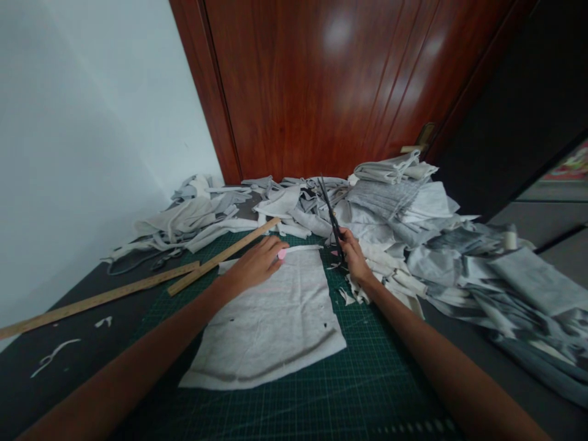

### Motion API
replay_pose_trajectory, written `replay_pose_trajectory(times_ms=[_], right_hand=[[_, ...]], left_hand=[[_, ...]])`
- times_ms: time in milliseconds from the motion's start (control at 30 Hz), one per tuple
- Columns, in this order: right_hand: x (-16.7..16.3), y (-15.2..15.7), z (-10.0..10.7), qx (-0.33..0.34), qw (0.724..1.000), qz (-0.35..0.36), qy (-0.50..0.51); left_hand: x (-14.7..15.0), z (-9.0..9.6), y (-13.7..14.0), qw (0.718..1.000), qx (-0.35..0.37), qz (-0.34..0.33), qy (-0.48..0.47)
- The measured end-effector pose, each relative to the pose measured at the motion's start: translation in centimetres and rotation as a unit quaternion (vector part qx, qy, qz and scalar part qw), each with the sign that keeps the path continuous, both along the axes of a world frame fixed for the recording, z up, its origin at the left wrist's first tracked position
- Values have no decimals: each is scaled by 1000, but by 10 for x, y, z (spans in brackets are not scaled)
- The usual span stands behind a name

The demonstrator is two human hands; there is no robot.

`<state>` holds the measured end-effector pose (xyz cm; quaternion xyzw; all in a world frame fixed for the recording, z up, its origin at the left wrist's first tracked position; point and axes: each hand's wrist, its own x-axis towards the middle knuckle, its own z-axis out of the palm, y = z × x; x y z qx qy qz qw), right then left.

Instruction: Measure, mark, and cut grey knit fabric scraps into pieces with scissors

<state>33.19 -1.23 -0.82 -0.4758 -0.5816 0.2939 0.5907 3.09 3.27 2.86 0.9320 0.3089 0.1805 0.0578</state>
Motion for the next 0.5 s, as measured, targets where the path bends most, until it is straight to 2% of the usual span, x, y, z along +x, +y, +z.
replay_pose_trajectory(times_ms=[133,267,500], right_hand=[[5,8,-4,-6,999,-19,27],[11,14,-10,-16,999,-32,31],[13,13,-13,-45,999,-9,11]], left_hand=[[17,-11,24,999,-25,-17,-24],[18,-11,38,998,-20,-17,-58],[11,-13,53,990,-14,39,-136]])
